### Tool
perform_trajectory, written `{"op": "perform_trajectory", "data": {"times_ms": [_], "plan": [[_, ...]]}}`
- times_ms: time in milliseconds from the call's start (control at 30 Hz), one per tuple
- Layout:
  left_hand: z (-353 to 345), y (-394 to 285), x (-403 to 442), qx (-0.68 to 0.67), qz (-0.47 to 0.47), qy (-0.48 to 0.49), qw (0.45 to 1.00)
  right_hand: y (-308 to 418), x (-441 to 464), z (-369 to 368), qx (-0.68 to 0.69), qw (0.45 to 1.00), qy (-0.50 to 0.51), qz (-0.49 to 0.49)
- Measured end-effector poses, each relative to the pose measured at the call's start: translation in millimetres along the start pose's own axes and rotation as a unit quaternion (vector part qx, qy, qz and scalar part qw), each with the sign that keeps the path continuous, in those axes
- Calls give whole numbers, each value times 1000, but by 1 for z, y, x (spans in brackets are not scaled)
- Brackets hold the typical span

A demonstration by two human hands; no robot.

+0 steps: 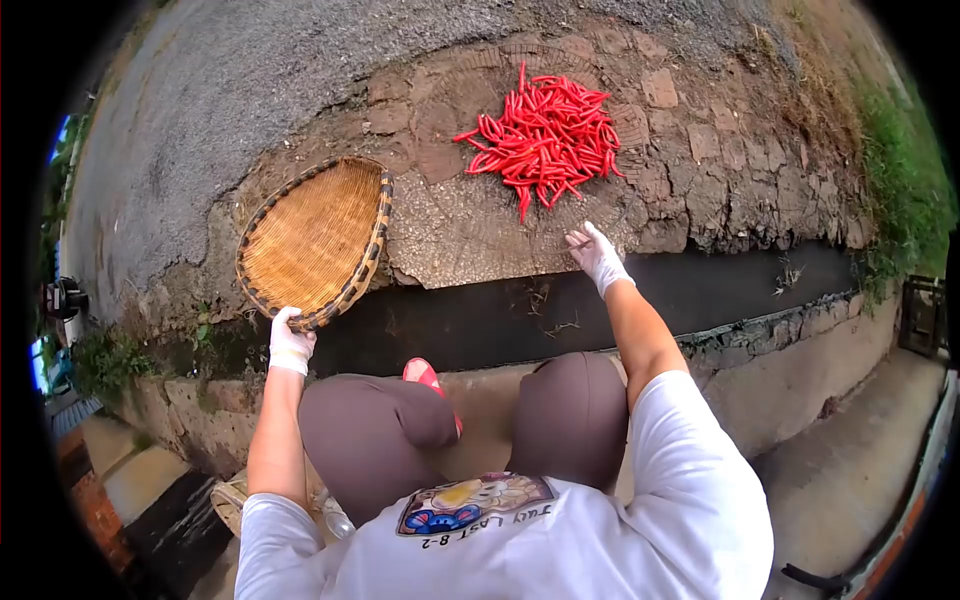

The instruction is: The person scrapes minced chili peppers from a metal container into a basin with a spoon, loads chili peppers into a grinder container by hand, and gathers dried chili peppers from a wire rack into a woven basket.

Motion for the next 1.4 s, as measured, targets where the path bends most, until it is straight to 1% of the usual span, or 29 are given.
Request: {"op": "perform_trajectory", "data": {"times_ms": [33,100,133,233,267,400,567,700,767,833,900,967,1000,1033,1100,1167,1233,1300,1367,1400], "plan": [[-4,-4,10,-7,-9,3,1000,-4,18,4,37,999,2,-8],[-12,-11,22,-10,-20,16,1000,-8,35,-1,19,1000,-2,-17],[-12,-13,26,-3,-35,18,999,-6,41,-3,77,997,25,3],[-16,-17,18,9,-52,19,998,-2,21,-16,122,986,89,66],[-15,-17,18,8,-51,17,999,-1,8,-26,152,980,112,66],[-13,-18,13,9,-56,11,998,2,-2,-36,184,966,174,57],[-17,-19,16,23,-67,25,997,16,-16,-44,146,962,217,73],[-39,-23,19,18,-77,56,995,40,-35,-46,116,966,217,79],[-49,-24,20,22,-68,60,996,53,-42,-45,109,967,215,87],[-49,-23,39,19,-66,71,995,65,-54,-43,112,966,213,95],[-62,-25,37,25,-87,89,992,82,-75,-50,103,963,222,110],[-71,-27,38,55,-108,76,990,104,-96,-57,104,961,224,123],[-78,-26,40,51,-111,61,991,116,-107,-62,83,956,247,138],[-81,-28,39,62,-122,52,989,128,-119,-64,62,957,239,154],[-103,-29,39,86,-122,62,987,154,-144,-73,50,956,230,176],[-129,-32,39,107,-146,74,981,183,-167,-81,23,951,236,198],[-158,-32,59,126,-146,116,974,206,-192,-91,4,943,251,218],[-193,-32,60,138,-155,148,967,219,-221,-100,11,942,239,236],[-223,-31,61,158,-146,144,966,231,-241,-101,-21,935,248,254],[-237,-30,65,172,-137,157,963,233,-253,-103,-19,936,240,256]]}}
Point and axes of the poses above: each hand's wrist, its own x-axis towards the middle knuckle, its own z-axis out of the back of the hand, y = z × x, the point moved 7 cm from there along x, towards the middle knuckle, and after that the axes turned 10 degrees about x, right-handed, at the moved point
